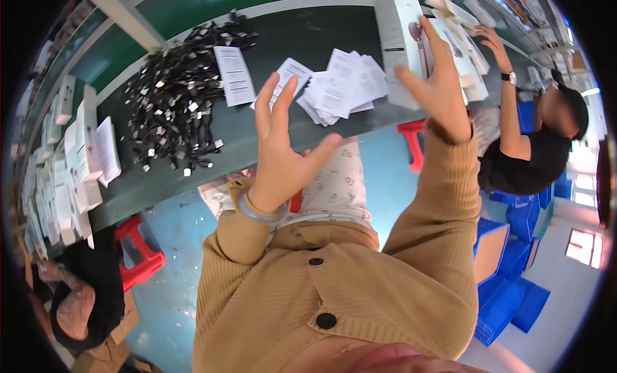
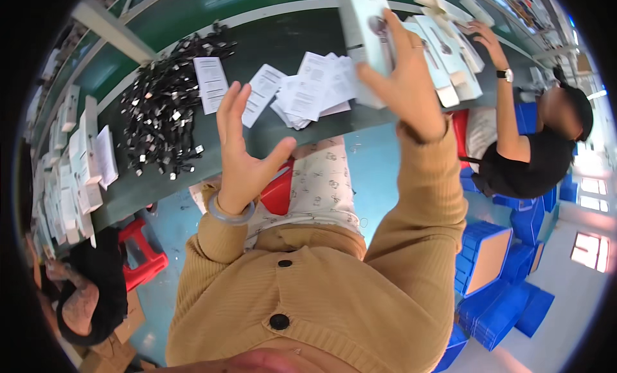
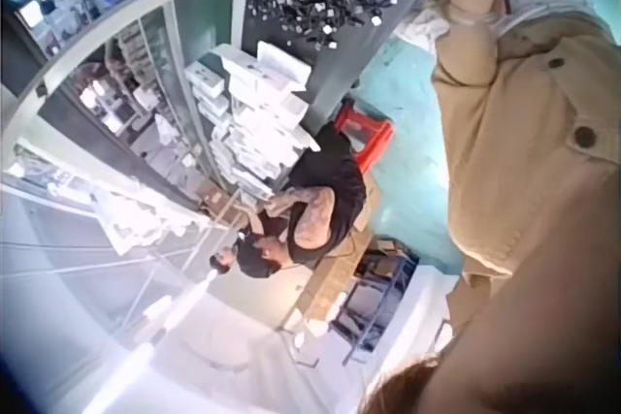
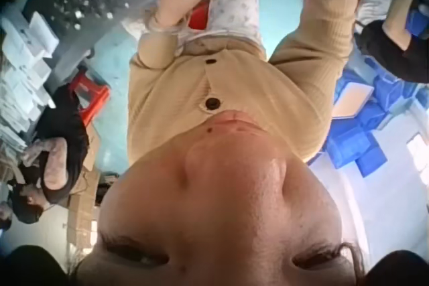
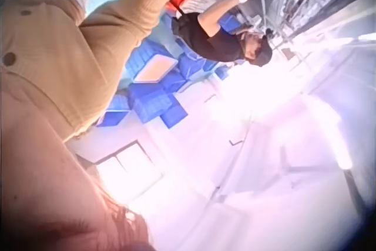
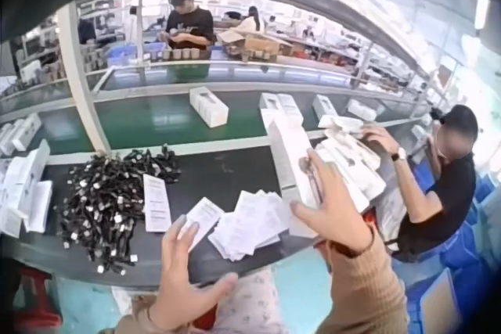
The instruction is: Packaging handheld electronic devices into individual boxes with instruction manuals.
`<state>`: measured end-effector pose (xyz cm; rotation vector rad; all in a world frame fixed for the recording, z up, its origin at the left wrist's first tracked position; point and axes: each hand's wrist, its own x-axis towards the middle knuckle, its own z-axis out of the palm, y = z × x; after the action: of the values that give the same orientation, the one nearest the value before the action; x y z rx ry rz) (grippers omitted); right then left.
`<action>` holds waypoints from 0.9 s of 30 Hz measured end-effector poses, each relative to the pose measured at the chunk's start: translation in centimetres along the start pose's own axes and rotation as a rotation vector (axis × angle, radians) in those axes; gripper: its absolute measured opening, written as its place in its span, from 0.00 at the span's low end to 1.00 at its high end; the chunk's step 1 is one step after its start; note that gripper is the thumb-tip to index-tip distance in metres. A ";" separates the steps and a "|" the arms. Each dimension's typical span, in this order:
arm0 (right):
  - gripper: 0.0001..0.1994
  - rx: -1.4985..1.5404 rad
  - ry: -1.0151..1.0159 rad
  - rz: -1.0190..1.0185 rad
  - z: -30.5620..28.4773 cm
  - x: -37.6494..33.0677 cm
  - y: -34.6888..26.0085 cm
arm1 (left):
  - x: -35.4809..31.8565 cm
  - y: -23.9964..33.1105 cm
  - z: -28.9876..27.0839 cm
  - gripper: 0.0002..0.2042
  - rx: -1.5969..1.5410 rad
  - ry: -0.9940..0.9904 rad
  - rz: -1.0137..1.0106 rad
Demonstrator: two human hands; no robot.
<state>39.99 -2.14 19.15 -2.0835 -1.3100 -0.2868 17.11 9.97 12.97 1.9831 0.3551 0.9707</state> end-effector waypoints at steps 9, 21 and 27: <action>0.31 -0.571 -0.204 0.048 3.4 -0.3 13.1 | -5.0 -5.9 -10.3 0.20 0.241 0.355 -0.220; 0.29 -0.064 -0.232 -0.417 9.1 1.8 -6.6 | -4.0 -12.7 -35.7 0.31 1.400 0.627 -0.038; 0.32 -0.272 -0.310 -0.487 19.4 -0.7 -13.1 | 2.3 -17.8 -38.0 0.34 1.465 0.241 -0.762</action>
<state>25.35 13.28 9.34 -2.0549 -2.0680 -0.3770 -7.81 43.81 11.59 2.4653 2.2512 0.3606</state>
